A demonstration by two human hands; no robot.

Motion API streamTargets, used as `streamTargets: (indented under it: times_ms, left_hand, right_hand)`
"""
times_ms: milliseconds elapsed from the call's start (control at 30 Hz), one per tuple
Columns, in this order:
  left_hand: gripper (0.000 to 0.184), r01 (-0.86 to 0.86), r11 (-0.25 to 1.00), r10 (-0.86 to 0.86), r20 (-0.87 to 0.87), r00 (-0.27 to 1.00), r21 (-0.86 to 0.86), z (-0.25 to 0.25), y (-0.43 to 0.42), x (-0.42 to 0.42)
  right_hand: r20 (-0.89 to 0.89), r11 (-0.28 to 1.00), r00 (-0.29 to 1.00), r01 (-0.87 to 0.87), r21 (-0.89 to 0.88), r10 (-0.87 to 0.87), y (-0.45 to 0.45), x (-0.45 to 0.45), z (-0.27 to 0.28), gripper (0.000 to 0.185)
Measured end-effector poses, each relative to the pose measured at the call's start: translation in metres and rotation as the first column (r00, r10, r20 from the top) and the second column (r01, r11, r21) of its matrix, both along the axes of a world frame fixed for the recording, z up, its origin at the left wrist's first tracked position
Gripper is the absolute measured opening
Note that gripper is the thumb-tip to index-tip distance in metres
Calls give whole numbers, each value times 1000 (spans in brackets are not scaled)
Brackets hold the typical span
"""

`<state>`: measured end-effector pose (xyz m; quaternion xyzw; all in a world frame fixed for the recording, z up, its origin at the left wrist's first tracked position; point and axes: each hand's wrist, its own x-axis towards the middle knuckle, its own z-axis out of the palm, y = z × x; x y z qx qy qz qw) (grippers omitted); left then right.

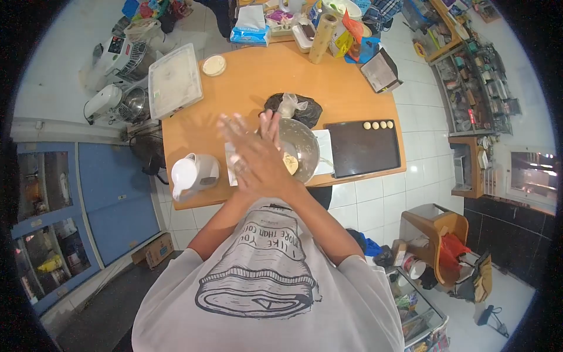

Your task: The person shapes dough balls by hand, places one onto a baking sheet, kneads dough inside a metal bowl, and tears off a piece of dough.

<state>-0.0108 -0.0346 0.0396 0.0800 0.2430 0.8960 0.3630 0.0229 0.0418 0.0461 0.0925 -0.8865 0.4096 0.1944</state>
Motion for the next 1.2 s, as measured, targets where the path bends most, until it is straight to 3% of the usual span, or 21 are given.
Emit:
streamTargets:
  times_ms: [67,167,267,367,467,567,667,767,833,867,933,967,1033,1133,1200]
  left_hand:
    - [92,8,1000,-8,17,1000,12,-2,-2,-1]
    - [92,8,998,-13,78,997,66,7,-4,-10]
    - [92,24,998,-28,75,997,55,0,-2,-5]
    - [93,25,997,-32,93,995,71,3,-5,-9]
    - [93,16,998,-21,88,996,53,-1,-1,-9]
    - [93,15,1000,-15,51,999,7,-11,0,2]
    - [93,19,998,-25,114,993,52,-3,-3,-7]
    - [94,-30,999,34,127,991,-28,-19,10,6]
    - [94,26,999,-29,194,981,19,-25,7,3]
    - [93,185,974,-209,210,955,128,-28,-6,-8]
    - [93,175,962,-237,320,917,209,-16,-14,-18]
    - [92,165,954,-253,374,892,251,-8,-16,-21]
    - [92,148,968,-206,304,930,204,7,-19,-27]
    - [91,122,974,-162,205,965,191,8,-20,-30]
    - [92,112,967,-160,203,966,227,7,-19,-31]
  right_hand:
    - [30,979,999,38,-198,-32,4,-4,0,62]
    - [13,997,997,76,4,-76,-8,-1,-6,62]
    - [-80,991,996,25,-135,-36,-3,-5,2,62]
    - [-3,980,983,184,80,-184,2,-4,5,62]
    - [-6,999,999,33,-34,-33,-12,2,7,62]
    - [-35,999,999,35,-13,-35,4,-1,1,64]
    - [26,968,975,214,128,-219,-1,1,-5,65]
    - [-24,986,991,133,103,-131,-7,1,-1,67]
    - [10,995,996,94,-19,-94,-6,4,5,67]
    - [52,984,995,95,-152,-88,-1,8,7,67]
    - [45,961,995,102,-257,-94,12,11,12,66]
    - [0,967,994,106,-231,-109,21,10,15,65]
    - [-70,974,982,162,-156,-174,29,15,11,57]
    - [21,981,989,144,129,-148,22,28,5,52]
    - [-19,980,983,184,72,-183,15,32,-3,47]
